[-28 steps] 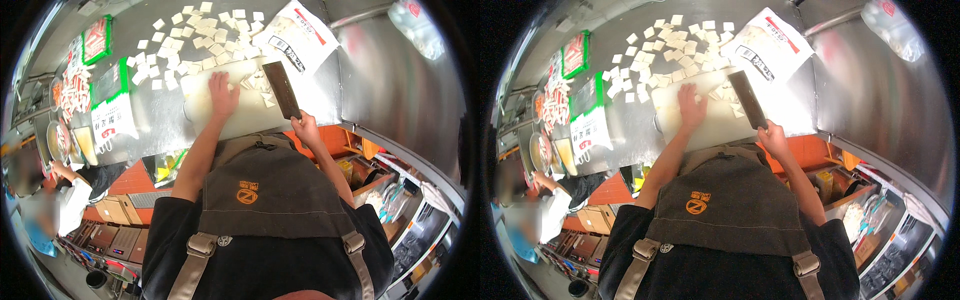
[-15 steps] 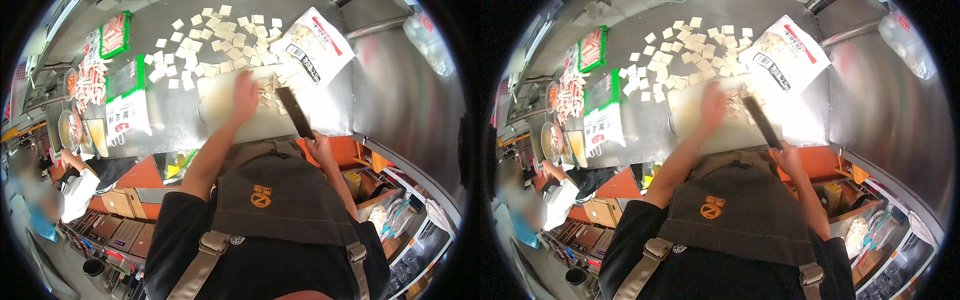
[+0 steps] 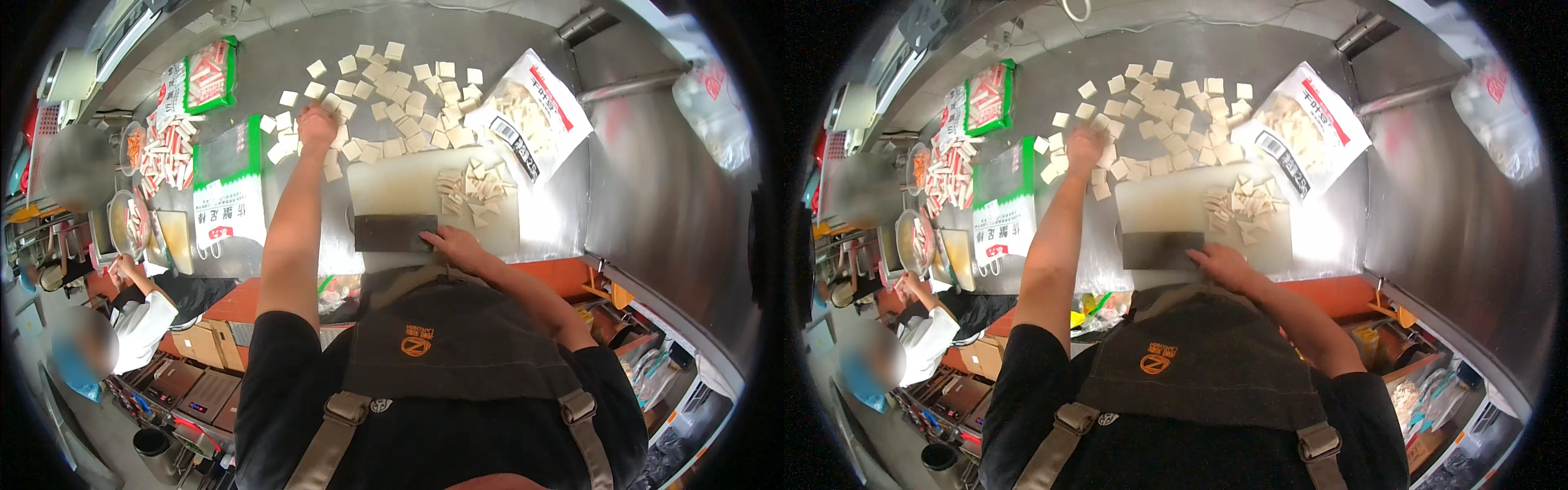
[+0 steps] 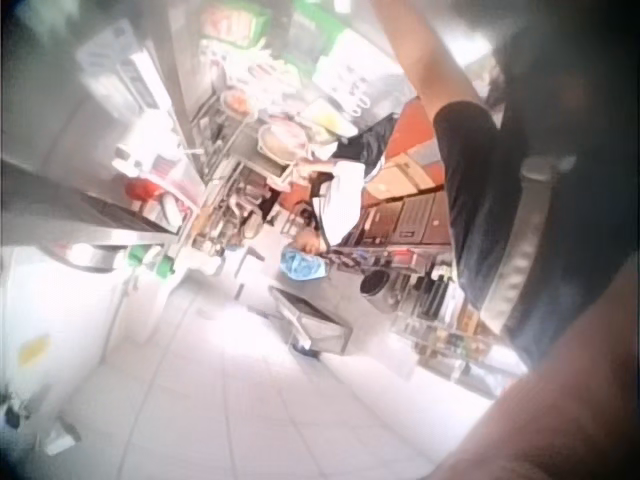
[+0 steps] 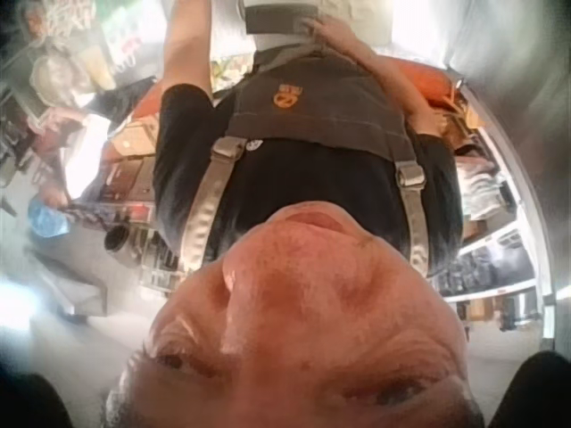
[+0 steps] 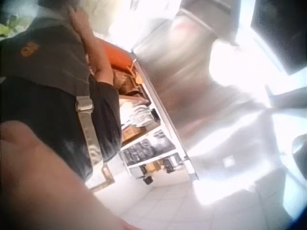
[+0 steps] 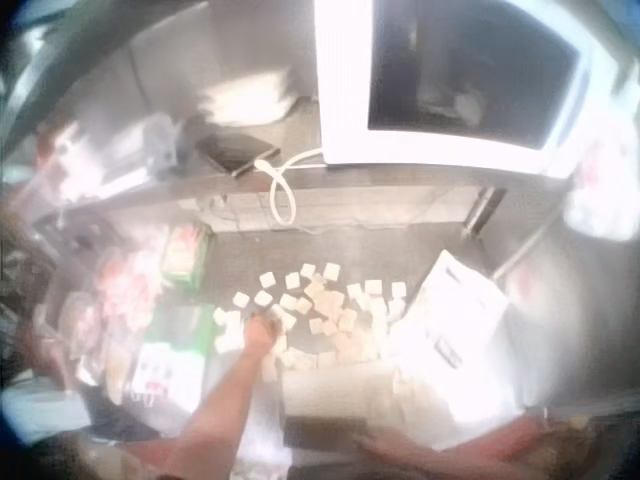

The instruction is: The person repeatedly cuts blocks of tofu into small cubes using a cleaver on a cutting board. They gather the cut pieces and transfer them into a plastic bag. Another person is visible in the background handling packaged food items.

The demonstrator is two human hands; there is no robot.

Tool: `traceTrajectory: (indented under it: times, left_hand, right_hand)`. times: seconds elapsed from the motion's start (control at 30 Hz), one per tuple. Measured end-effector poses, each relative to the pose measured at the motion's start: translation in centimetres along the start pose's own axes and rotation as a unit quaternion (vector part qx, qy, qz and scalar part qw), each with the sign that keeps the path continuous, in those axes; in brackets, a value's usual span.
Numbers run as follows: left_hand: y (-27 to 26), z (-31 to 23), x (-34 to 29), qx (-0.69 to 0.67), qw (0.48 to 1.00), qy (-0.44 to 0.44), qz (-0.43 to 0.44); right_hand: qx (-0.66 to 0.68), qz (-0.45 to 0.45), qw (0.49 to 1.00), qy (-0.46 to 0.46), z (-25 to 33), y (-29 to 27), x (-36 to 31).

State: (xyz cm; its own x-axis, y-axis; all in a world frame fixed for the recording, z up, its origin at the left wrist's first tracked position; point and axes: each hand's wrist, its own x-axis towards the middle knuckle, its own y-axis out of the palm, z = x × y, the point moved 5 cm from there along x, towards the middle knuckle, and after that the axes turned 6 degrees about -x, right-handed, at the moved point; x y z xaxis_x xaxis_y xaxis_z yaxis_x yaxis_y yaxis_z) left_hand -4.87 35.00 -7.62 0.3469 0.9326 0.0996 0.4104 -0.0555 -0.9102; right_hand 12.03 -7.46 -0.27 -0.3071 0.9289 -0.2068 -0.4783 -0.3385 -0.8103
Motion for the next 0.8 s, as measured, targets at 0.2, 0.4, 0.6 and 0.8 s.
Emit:
traceTrajectory:
  times: [0.2,0.4,0.6,0.8]
  left_hand:
    - [1.1,-3.9,1.4,0.029,0.983,-0.006,0.182]
    - [3.0,-4.9,2.3,0.041,0.980,-0.103,0.166]
    - [3.0,-7.9,0.5,0.043,0.994,0.007,0.099]
    - [4.1,-10.7,-3.0,0.148,0.988,0.034,0.012]
  right_hand:
    - [0.018,0.071,0.997,-0.001,-0.4,-4.0,3.8]
    - [0.077,-0.046,0.991,0.097,-6.2,-12.0,20.8]
    - [-0.076,-0.072,0.993,-0.058,-8.8,-14.0,36.6]
    - [-0.166,0.011,0.984,-0.062,-9.9,-11.3,39.5]
